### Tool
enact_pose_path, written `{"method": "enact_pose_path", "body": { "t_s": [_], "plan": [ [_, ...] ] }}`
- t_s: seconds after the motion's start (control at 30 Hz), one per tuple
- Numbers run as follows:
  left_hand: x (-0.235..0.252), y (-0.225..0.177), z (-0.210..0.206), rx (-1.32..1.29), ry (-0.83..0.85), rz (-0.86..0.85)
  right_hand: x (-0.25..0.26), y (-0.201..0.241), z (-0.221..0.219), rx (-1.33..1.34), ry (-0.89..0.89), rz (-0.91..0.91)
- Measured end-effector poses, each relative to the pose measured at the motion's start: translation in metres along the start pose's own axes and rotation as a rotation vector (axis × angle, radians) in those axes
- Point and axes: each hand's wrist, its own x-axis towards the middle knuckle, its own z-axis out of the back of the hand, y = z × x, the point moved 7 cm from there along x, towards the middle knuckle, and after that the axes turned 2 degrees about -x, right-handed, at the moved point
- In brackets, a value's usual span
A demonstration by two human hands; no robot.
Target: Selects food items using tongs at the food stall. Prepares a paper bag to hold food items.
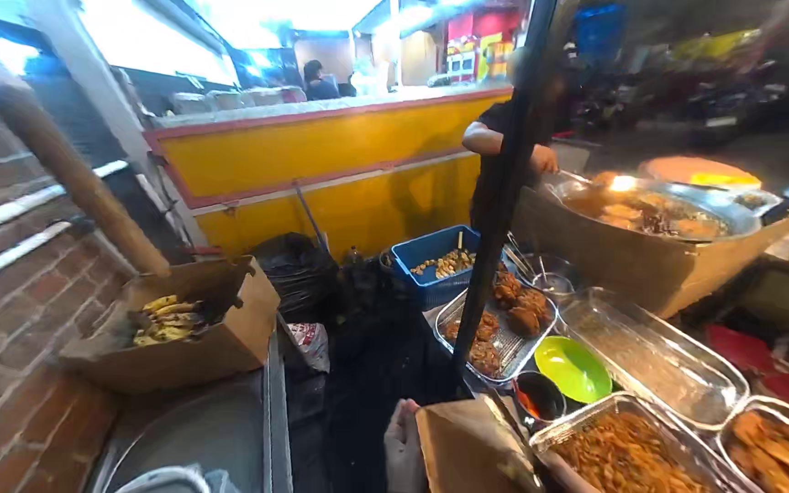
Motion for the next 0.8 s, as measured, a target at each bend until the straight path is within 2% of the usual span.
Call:
{"method": "enact_pose_path", "body": {
  "t_s": [0.1,0.2,0.27,0.33,0.43,0.53,0.6,0.63,0.7,0.77,0.8],
  "plan": [
    [0.058,-0.025,0.028,0.131,-0.064,-0.130,0.054,0.007,-0.067,0.291,0.120,-0.070],
    [0.107,-0.035,0.054,0.224,-0.058,-0.202,0.097,0.008,-0.111,0.315,0.158,-0.144],
    [0.137,-0.038,0.072,0.278,-0.040,-0.180,0.114,0.007,-0.122,0.378,0.209,-0.185],
    [0.168,-0.032,0.093,0.287,-0.066,-0.100,0.126,0.010,-0.118,0.509,0.259,-0.232],
    [0.201,-0.001,0.108,0.242,-0.050,0.104,0.137,0.012,-0.115,0.616,0.292,-0.280],
    [0.205,0.022,0.098,0.149,0.170,0.273,0.156,0.010,-0.118,0.464,0.111,-0.345],
    [0.195,0.027,0.090,0.121,0.249,0.347,0.167,0.008,-0.122,0.308,-0.004,-0.380],
    [0.187,0.029,0.089,0.156,0.218,0.365,0.170,0.010,-0.126,0.270,-0.014,-0.355],
    [0.183,0.030,0.087,0.206,0.136,0.384,0.184,0.022,-0.138,0.290,0.090,-0.191],
    [0.194,0.034,0.093,0.076,0.002,0.420,0.199,0.037,-0.151,0.423,0.229,-0.024],
    [0.199,0.036,0.097,-0.017,-0.026,0.453,0.205,0.040,-0.154,0.480,0.245,0.012]
  ]
}}
